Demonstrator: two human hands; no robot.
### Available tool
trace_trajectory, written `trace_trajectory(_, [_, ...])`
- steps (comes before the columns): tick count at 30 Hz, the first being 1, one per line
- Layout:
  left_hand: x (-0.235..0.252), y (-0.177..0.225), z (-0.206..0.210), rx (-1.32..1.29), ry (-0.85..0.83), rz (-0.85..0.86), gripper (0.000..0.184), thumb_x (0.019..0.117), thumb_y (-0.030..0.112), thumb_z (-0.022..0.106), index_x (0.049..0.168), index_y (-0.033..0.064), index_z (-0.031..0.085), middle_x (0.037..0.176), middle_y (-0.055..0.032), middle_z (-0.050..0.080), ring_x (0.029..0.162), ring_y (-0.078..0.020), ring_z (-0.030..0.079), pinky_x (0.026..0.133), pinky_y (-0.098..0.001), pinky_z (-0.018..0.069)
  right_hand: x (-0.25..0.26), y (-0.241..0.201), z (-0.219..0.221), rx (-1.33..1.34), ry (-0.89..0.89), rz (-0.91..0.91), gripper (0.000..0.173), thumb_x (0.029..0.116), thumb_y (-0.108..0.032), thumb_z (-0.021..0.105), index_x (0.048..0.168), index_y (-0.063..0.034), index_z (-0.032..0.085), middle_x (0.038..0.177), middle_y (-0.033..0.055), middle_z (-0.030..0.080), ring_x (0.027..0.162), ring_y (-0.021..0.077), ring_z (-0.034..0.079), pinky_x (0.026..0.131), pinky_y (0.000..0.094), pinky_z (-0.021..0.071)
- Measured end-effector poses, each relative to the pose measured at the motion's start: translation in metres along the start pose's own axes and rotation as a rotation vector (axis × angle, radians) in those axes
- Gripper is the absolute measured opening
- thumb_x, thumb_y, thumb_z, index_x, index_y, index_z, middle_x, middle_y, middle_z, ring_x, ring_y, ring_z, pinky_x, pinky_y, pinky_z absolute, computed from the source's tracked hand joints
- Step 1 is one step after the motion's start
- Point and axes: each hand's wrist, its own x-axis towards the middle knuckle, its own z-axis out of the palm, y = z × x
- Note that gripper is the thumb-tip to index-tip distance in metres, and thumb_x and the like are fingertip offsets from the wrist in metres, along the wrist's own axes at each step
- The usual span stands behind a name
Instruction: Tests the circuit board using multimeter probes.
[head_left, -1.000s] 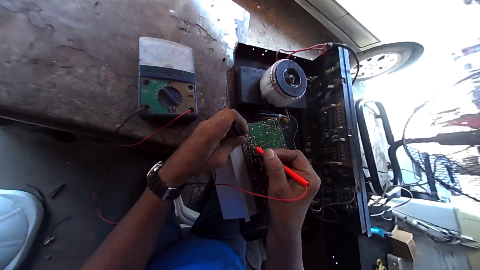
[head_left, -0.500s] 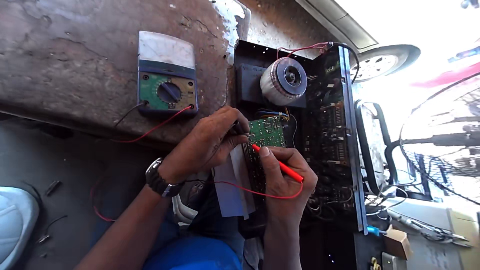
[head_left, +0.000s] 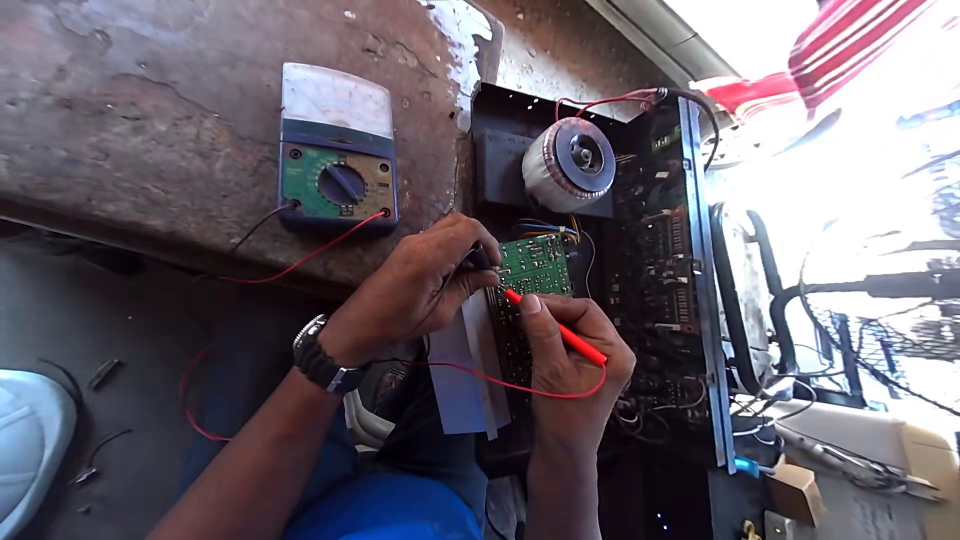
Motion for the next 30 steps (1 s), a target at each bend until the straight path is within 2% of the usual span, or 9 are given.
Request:
trace_trajectory(21, [0.0018,-0.0026,0.0018,0.034,0.016,0.051,0.010,0.0960,0.008,0.069,0.104,0.0007,0.068,0.106,-0.0080,0.069,0.103,-0.0167,0.067,0.093,-0.0317,0.0580,0.0006,-0.0002,-0.0003,-0.003,-0.013,-0.007,0.006,0.0902,-0.005,0.073,0.090,0.0005,0.073,0.086,0.0067,0.074,0.074,0.0105,0.070,0.064,0.0204,0.0597])
trace_trajectory(25, [0.0021,-0.0043,0.0049,0.016,0.049,0.072,0.009,0.0948,0.006,0.070,0.101,-0.0002,0.071,0.104,-0.0079,0.069,0.104,-0.0167,0.066,0.093,-0.0324,0.0578,0.0024,-0.0008,-0.0018,-0.055,-0.064,-0.072,0.005,0.0920,-0.005,0.070,0.092,-0.0003,0.072,0.088,0.0039,0.074,0.077,0.0076,0.071,0.069,0.0194,0.0602])
trace_trajectory(27, [0.0025,-0.0059,0.0036,-0.033,0.027,0.073,0.012,0.0990,0.008,0.066,0.104,-0.0024,0.069,0.106,-0.0108,0.069,0.108,-0.0189,0.065,0.097,-0.0334,0.0550,0.0037,-0.0020,-0.0003,-0.061,-0.080,-0.087,0.004,0.0922,-0.005,0.069,0.092,-0.0022,0.071,0.087,-0.0003,0.074,0.077,0.0037,0.070,0.070,0.0172,0.0594])
trace_trajectory(30, [0.0042,-0.0061,0.0013,-0.063,0.016,0.088,0.014,0.1001,0.009,0.064,0.105,-0.0045,0.067,0.106,-0.0154,0.068,0.109,-0.0240,0.064,0.100,-0.0360,0.0520,0.0042,-0.0016,0.0000,-0.028,-0.101,-0.069,0.004,0.0934,-0.002,0.067,0.092,-0.0032,0.069,0.087,-0.0048,0.073,0.077,-0.0001,0.068,0.071,0.0160,0.0586])
